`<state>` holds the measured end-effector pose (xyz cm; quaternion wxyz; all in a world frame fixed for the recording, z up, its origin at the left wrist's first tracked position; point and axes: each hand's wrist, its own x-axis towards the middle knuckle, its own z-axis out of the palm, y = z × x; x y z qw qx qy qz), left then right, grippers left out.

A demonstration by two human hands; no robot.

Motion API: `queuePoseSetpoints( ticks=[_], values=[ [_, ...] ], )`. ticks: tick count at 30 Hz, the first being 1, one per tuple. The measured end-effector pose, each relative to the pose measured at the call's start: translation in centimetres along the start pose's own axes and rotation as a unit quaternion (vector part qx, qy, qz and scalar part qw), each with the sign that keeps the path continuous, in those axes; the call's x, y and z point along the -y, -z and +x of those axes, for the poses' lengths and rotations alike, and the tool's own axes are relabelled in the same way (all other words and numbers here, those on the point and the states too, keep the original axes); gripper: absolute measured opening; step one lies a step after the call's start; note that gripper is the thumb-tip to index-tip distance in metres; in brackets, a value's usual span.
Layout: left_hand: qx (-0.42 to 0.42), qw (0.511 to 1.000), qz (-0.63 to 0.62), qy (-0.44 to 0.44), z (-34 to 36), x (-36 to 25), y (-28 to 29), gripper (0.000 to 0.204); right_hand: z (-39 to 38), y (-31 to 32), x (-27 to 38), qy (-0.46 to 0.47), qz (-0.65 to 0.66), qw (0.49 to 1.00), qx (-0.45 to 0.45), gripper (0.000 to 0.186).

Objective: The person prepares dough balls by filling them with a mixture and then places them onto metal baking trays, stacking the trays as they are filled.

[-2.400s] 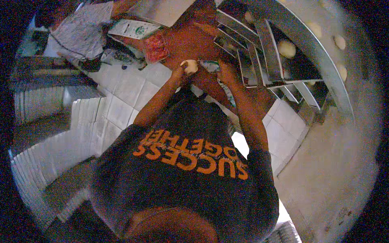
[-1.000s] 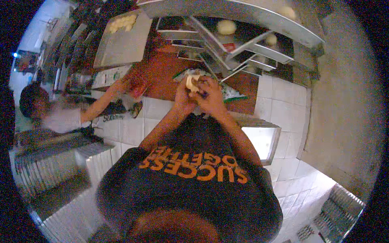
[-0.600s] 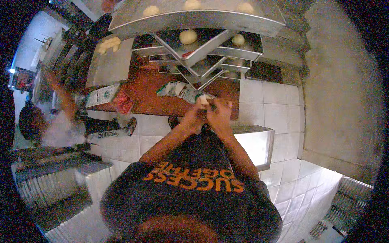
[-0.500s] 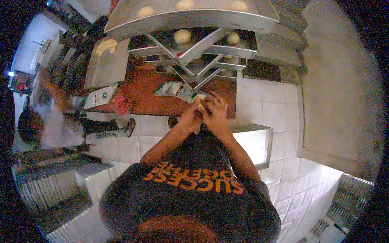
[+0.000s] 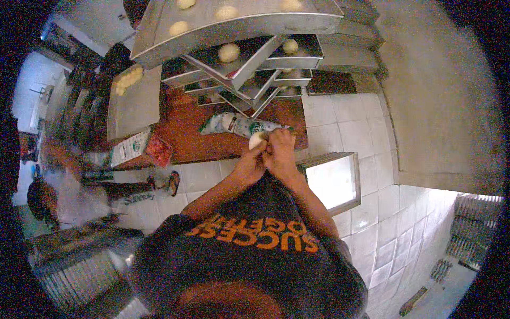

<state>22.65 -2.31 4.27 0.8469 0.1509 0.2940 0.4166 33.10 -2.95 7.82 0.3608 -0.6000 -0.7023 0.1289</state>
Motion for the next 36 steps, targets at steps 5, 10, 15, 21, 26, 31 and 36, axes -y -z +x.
queuePoseSetpoints(
  ticks=[5, 10, 15, 21, 26, 31, 36],
  values=[
    [0.050, 0.994, -0.062, 0.074, -1.0, -2.2, 4.3, 0.036, -0.3, -2.8, 2.1, 0.053, 0.019, 0.997, -0.050, 0.023],
    [0.021, 0.992, -0.123, 0.022, -3.3, -4.5, 3.1, 0.039, 0.2, -5.4, 4.0, 0.063, 0.021, 0.995, -0.072, 0.022],
    [-0.002, 0.998, -0.051, -0.046, -4.1, -6.1, 5.7, 0.037, 0.6, -6.8, 6.9, 0.031, 0.052, 0.995, -0.076, 0.024],
    [0.029, 0.994, -0.103, -0.001, -6.4, -7.6, 5.7, 0.029, -0.8, -6.4, 7.1, 0.064, 0.036, 0.997, -0.039, 0.032],
    [-0.014, 0.999, -0.027, -0.041, -6.6, -6.1, 4.9, 0.028, -1.0, -6.1, 8.9, 0.009, 0.020, 0.997, -0.079, 0.032],
    [0.050, 0.999, -0.018, -0.007, -6.4, -5.3, 4.6, 0.028, -2.2, -4.2, 6.0, 0.056, 0.041, 0.996, -0.056, 0.035],
    [-0.032, 0.995, -0.076, -0.061, -4.8, -1.9, -0.8, 0.033, -2.1, -1.2, 5.1, 0.104, -0.001, 0.987, -0.122, 0.034]
  ],
)
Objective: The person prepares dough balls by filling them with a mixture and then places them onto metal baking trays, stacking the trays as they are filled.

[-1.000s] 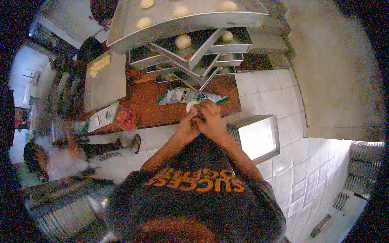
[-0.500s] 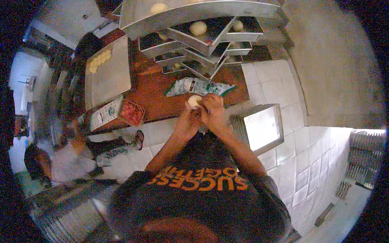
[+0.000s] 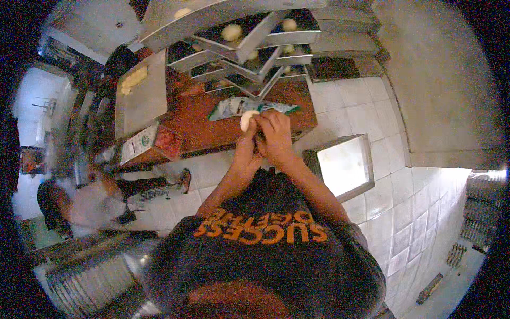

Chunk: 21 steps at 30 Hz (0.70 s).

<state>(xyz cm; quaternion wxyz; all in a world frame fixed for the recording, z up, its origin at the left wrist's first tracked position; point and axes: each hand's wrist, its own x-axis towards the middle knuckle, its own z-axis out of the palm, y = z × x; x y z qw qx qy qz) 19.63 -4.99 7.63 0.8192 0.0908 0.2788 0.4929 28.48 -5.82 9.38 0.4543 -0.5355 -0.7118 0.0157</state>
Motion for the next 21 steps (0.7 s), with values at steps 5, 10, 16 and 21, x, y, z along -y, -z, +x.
queuePoseSetpoints(
  ticks=[5, 10, 16, 21],
  values=[
    [-0.011, 0.993, 0.102, -0.050, 1.9, 6.3, -3.5, 0.030, -1.1, 6.1, -5.5, 0.002, 0.050, 0.996, -0.071, 0.025],
    [0.019, 0.916, 0.369, -0.153, 1.9, 9.2, -6.9, 0.026, -3.0, 14.2, -8.6, -0.020, 0.117, 0.993, -0.029, 0.017],
    [0.207, 0.650, 0.672, -0.289, 2.4, 11.4, -11.4, 0.039, -3.8, 20.2, -10.7, -0.171, 0.210, 0.958, -0.096, 0.018],
    [0.374, 0.375, 0.691, -0.492, 3.3, 11.7, -16.5, 0.034, -4.3, 22.7, -11.9, -0.370, 0.535, 0.744, -0.151, 0.021]
  ],
)
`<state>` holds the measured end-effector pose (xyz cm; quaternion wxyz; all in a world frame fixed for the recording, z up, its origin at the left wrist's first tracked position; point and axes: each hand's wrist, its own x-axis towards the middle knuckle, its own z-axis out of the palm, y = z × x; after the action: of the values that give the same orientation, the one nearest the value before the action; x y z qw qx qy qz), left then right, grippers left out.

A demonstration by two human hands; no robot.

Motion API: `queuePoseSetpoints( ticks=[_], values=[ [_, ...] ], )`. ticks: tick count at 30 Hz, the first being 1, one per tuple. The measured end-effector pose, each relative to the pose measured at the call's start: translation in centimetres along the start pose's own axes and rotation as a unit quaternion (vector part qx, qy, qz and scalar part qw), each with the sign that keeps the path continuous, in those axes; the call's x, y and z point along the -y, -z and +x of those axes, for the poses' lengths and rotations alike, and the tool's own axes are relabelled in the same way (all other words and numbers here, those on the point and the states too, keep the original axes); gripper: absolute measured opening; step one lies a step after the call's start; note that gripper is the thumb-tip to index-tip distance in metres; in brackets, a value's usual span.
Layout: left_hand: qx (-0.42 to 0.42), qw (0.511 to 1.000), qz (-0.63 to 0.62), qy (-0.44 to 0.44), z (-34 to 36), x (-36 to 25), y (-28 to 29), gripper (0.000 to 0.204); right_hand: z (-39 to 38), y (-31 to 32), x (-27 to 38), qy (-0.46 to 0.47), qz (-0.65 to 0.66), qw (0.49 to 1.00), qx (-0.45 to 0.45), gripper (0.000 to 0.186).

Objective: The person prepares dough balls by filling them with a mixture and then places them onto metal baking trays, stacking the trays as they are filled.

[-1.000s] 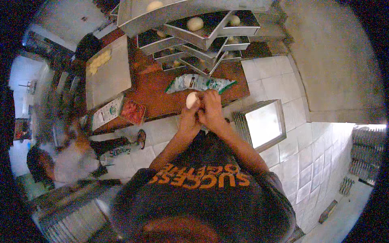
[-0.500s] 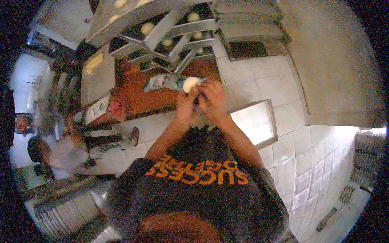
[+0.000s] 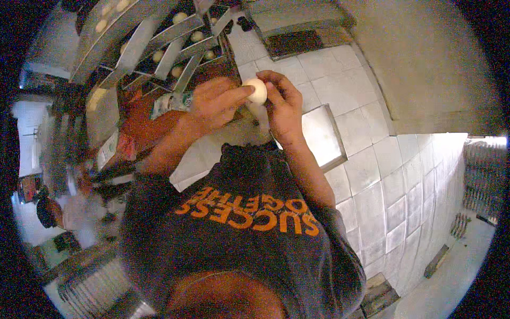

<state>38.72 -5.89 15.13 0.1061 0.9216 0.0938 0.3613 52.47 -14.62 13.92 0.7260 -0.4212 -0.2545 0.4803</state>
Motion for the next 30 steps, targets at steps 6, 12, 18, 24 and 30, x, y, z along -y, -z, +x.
queuePoseSetpoints(
  ticks=[6, 12, 18, 24, 30],
  values=[
    [-0.131, 0.984, -0.009, -0.117, 3.5, 0.0, -1.9, 0.032, 0.6, 2.5, 1.5, -0.193, 0.238, 0.951, 0.030, 0.026],
    [-0.141, 0.977, 0.030, -0.157, 2.5, 1.7, -2.3, 0.032, 1.4, 1.0, 1.6, -0.205, 0.284, 0.934, 0.068, 0.028],
    [-0.165, 0.978, -0.030, -0.121, 1.9, 3.6, -0.3, 0.024, 3.5, -1.3, 0.5, -0.174, 0.170, 0.963, 0.114, 0.032],
    [-0.256, 0.952, -0.144, 0.085, -0.8, 6.2, 1.7, 0.027, 6.8, -4.4, -2.4, -0.164, 0.141, 0.970, 0.108, 0.039],
    [-0.306, 0.892, -0.206, 0.262, -9.2, 9.7, 5.5, 0.029, 11.4, -9.5, -2.4, -0.145, -0.074, 0.966, 0.202, 0.047]
  ],
)
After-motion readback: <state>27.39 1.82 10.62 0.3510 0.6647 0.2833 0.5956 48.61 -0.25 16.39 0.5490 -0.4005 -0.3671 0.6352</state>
